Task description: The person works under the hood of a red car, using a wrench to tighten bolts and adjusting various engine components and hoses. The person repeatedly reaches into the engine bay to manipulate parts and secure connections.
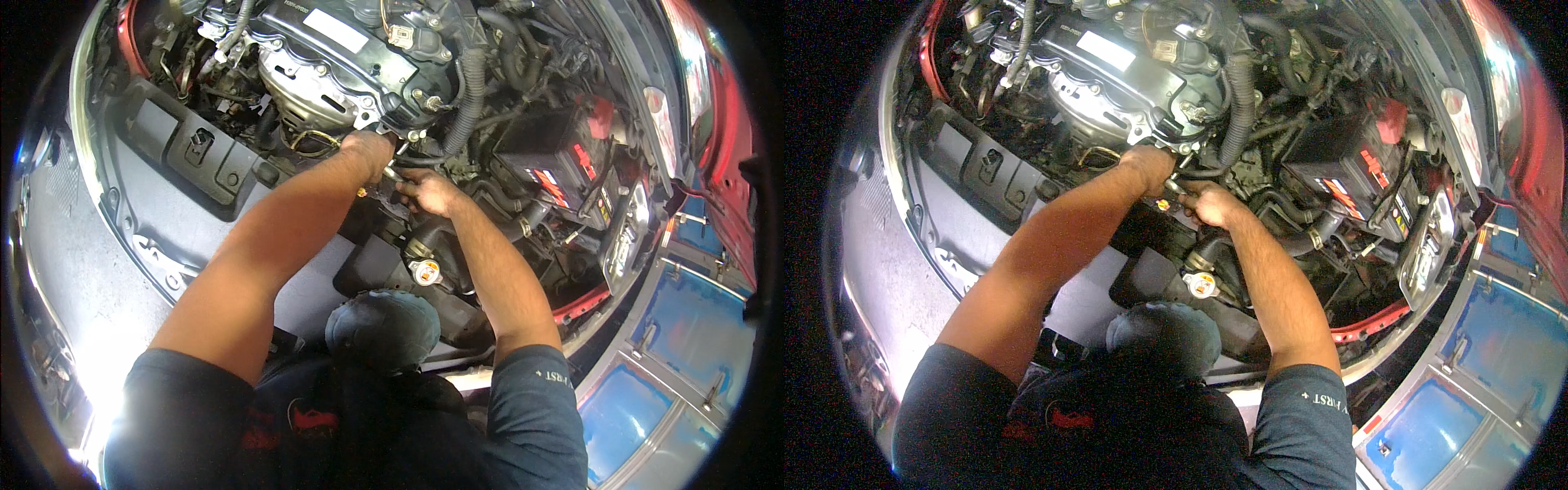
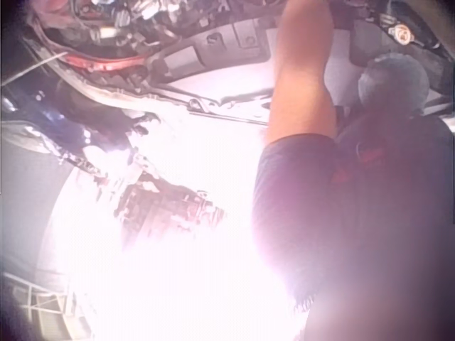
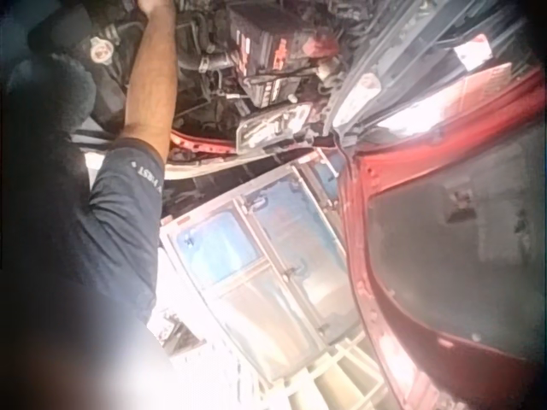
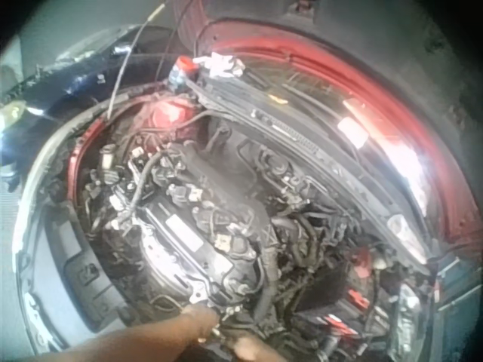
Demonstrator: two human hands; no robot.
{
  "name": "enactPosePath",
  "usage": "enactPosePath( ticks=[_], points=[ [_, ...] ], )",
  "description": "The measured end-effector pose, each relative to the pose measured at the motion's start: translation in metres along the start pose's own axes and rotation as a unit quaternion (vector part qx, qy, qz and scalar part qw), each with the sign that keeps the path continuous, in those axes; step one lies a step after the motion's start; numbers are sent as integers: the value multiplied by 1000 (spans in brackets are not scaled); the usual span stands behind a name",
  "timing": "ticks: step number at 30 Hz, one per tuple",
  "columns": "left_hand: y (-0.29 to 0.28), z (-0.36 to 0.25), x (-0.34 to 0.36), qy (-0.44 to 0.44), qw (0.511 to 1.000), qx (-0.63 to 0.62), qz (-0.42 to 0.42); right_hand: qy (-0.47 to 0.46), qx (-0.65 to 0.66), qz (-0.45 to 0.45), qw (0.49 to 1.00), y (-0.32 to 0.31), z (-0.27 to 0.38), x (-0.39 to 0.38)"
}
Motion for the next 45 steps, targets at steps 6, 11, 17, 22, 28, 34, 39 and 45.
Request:
enactPosePath(
  ticks=[6,11,17,22,28,34,39,45],
  points=[
    [11,3,10,15,999,-24,-47,23,-223,-23,974,-6,21,-1],
    [17,5,19,1,998,-52,-30,8,-311,8,950,-11,41,-9],
    [9,2,10,-2,999,-21,-28,152,-288,116,938,-33,31,-19],
    [4,-5,4,-16,1000,-17,-6,194,-368,95,904,-45,21,-29],
    [4,-4,7,-9,1000,-28,-9,81,-371,-38,924,-29,33,-58],
    [7,-4,11,-19,999,-31,-14,67,-401,-164,899,3,31,-71],
    [7,-4,12,-11,999,-42,-9,128,-294,-113,940,-10,39,-63],
    [11,-6,23,-27,999,-37,-6,162,-395,-59,902,-4,57,-59]
  ],
)
Point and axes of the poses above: each hand's wrist, its own x-axis towards the middle knuckle, its own y-axis out of the palm, z = x × y, the point moved 1 cm from there along x, towards the middle knuckle, and after that the axes turned 1 degree about -y, right-handed, at the moved point
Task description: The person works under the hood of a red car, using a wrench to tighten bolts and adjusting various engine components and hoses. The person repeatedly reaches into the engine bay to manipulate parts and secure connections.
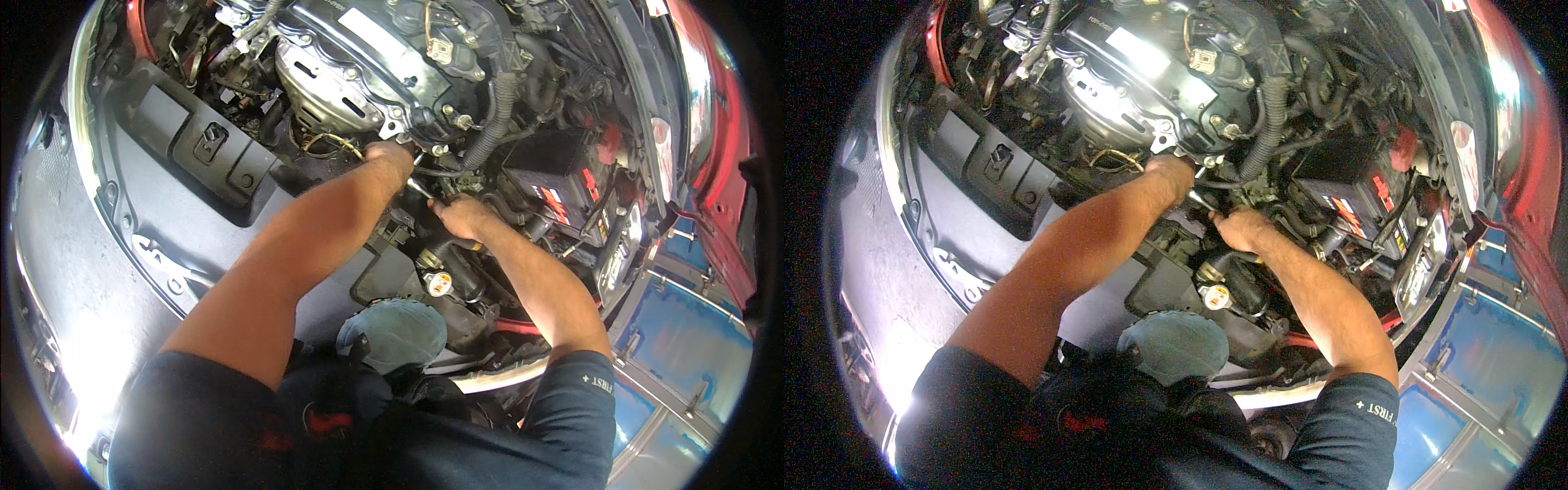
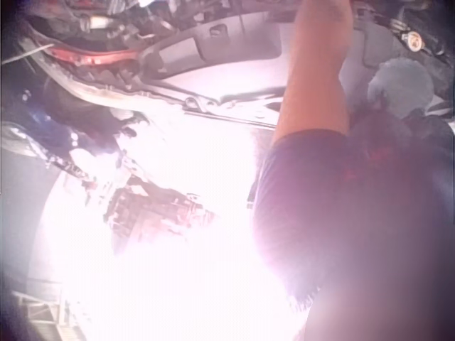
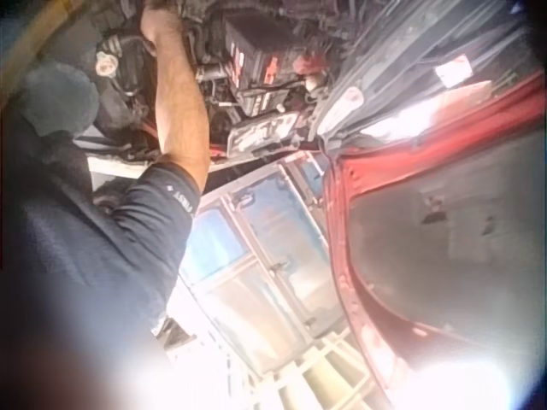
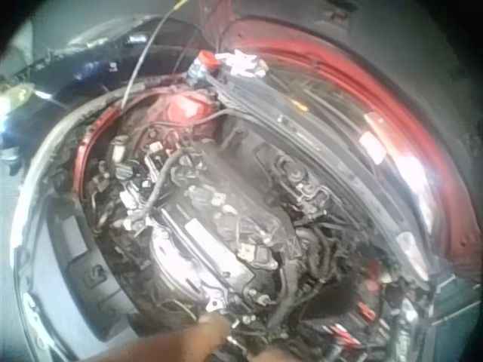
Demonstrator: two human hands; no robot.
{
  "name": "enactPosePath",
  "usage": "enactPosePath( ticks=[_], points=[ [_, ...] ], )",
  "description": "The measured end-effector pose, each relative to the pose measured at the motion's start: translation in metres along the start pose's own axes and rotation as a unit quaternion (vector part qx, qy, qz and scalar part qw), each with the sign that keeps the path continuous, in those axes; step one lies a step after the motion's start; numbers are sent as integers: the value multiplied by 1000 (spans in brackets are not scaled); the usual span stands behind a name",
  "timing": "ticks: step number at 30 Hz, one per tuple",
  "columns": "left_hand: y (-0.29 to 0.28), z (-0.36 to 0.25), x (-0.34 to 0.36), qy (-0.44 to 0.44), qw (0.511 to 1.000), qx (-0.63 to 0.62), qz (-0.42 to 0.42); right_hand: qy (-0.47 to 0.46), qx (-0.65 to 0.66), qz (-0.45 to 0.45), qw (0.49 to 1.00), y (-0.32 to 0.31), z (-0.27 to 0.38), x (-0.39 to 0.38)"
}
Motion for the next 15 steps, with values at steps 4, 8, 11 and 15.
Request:
enactPosePath(
  ticks=[4,8,11,15],
  points=[
    [0,-2,4,-23,999,-14,17,33,17,15,999,5,7,5],
    [-3,-3,1,-32,998,-36,38,53,14,15,998,10,4,9],
    [-4,-5,-1,-33,998,-33,34,49,-40,-15,998,11,6,7],
    [-1,-9,-2,-36,996,-44,66,22,-49,18,998,10,6,2]
  ],
)
Point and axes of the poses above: each hand's wrist, its own x-axis towards the middle knuckle, its own y-axis out of the palm, z = x × y, the point moved 1 cm from there along x, towards the middle knuckle, and after that the axes turned 1 degree about -y, right-handed, at the moved point
